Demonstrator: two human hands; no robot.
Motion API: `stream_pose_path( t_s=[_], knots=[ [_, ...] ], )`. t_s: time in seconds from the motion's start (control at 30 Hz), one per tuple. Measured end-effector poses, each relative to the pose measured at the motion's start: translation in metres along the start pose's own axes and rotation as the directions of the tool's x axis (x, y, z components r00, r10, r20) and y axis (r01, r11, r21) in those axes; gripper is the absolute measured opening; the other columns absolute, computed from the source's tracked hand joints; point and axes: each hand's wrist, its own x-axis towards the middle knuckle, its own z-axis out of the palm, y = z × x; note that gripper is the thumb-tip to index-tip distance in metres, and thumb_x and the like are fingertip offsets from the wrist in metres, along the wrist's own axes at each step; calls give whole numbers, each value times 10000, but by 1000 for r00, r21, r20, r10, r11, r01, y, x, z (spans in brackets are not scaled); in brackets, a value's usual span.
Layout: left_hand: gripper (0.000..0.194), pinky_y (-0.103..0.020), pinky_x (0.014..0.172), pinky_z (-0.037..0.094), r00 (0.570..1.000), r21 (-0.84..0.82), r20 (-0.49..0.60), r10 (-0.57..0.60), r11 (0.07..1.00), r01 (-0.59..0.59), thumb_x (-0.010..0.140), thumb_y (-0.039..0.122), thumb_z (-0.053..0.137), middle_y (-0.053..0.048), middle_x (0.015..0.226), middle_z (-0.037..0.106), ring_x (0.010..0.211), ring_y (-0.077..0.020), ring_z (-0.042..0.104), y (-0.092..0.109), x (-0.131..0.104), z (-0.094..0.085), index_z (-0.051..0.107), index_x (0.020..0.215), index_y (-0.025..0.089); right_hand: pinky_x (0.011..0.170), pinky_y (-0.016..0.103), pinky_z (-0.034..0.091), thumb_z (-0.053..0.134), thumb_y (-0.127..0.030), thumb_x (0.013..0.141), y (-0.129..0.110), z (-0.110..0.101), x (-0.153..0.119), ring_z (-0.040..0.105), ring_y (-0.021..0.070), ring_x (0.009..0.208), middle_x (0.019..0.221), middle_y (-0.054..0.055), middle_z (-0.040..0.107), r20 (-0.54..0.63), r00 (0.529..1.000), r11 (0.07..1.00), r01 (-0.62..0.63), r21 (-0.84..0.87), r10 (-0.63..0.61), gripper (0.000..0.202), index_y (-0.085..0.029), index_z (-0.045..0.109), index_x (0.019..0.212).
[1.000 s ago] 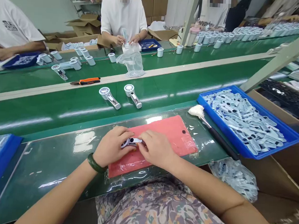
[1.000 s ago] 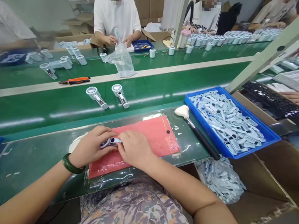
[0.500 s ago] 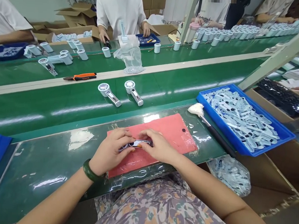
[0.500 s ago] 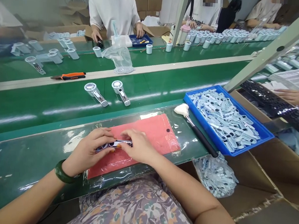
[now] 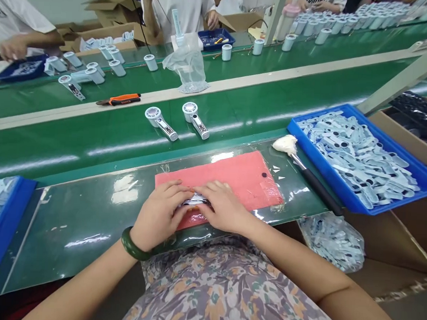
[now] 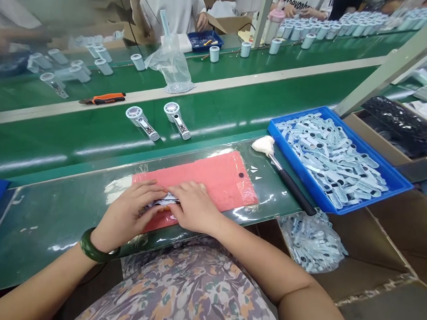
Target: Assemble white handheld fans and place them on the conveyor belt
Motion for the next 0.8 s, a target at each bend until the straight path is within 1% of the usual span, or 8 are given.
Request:
stream_pose_path(
  t_s=[0.23,0.33,0.43,0.5,0.6,0.7,0.73,0.8],
  knots=[
    [199,-476,994,568,999,24,-38,4,1000,-3,994,167,533,-73,1143,719,1155,-282,622,-1,-4,4,635,1164,168,931,506,429,660,-178,1002,1,8,0,514,330,1113,1232,127,624,-40,999,996,17,-86,-20,398,-139,587,1392],
    [200,-485,986,568,1000,28,18,-3,1000,2,992,219,555,-89,1141,709,1139,-287,616,3,-2,0,645,1166,173,955,502,442,669,-168,982,4,12,-2,538,317,1121,1223,110,643,-91,995,999,35,2,-35,389,-157,605,1365],
    [239,-529,944,574,996,139,88,-4,990,-9,950,214,581,-124,1152,688,1103,-317,612,-1,1,-8,666,1171,177,1046,504,438,657,-176,954,12,18,-7,533,302,1217,1338,118,605,-265,962,979,118,165,-71,442,-160,574,1388],
    [280,-540,936,575,994,228,107,21,973,-45,919,139,546,-131,1147,680,1112,-328,612,-22,7,-16,687,1155,192,1105,482,429,625,-214,970,17,22,-10,503,284,1295,1406,136,556,-403,914,945,178,273,-56,459,-155,543,1418],
    [316,-607,962,550,997,384,73,-19,923,-11,909,101,502,-162,1201,667,1233,-394,573,-80,22,-37,737,1082,222,1084,447,468,555,-257,1021,22,27,-10,542,261,1265,1346,136,588,-491,871,905,206,372,3,367,-177,569,1378],
    [291,-697,968,501,978,471,-19,-210,861,194,910,87,486,-190,1264,648,1312,-468,526,-139,42,-70,756,942,189,1014,483,502,533,-231,1002,19,28,-8,600,290,1165,1245,133,650,-439,898,923,169,344,-1,312,-180,629,1294],
    [298,-696,965,500,970,466,-45,-240,854,233,924,76,460,-181,1245,656,1296,-457,544,-151,50,-80,743,904,169,1005,500,500,550,-218,981,17,27,-8,608,303,1147,1229,131,662,-408,913,936,153,317,-11,317,-176,643,1281],
    [280,-634,960,531,978,414,-73,-198,886,210,979,103,440,-142,1182,672,1215,-376,608,-160,73,-93,710,912,145,986,508,502,618,-209,936,13,28,-8,628,316,1098,1188,118,686,-360,933,957,111,268,-8,328,-176,670,1258]
  ],
)
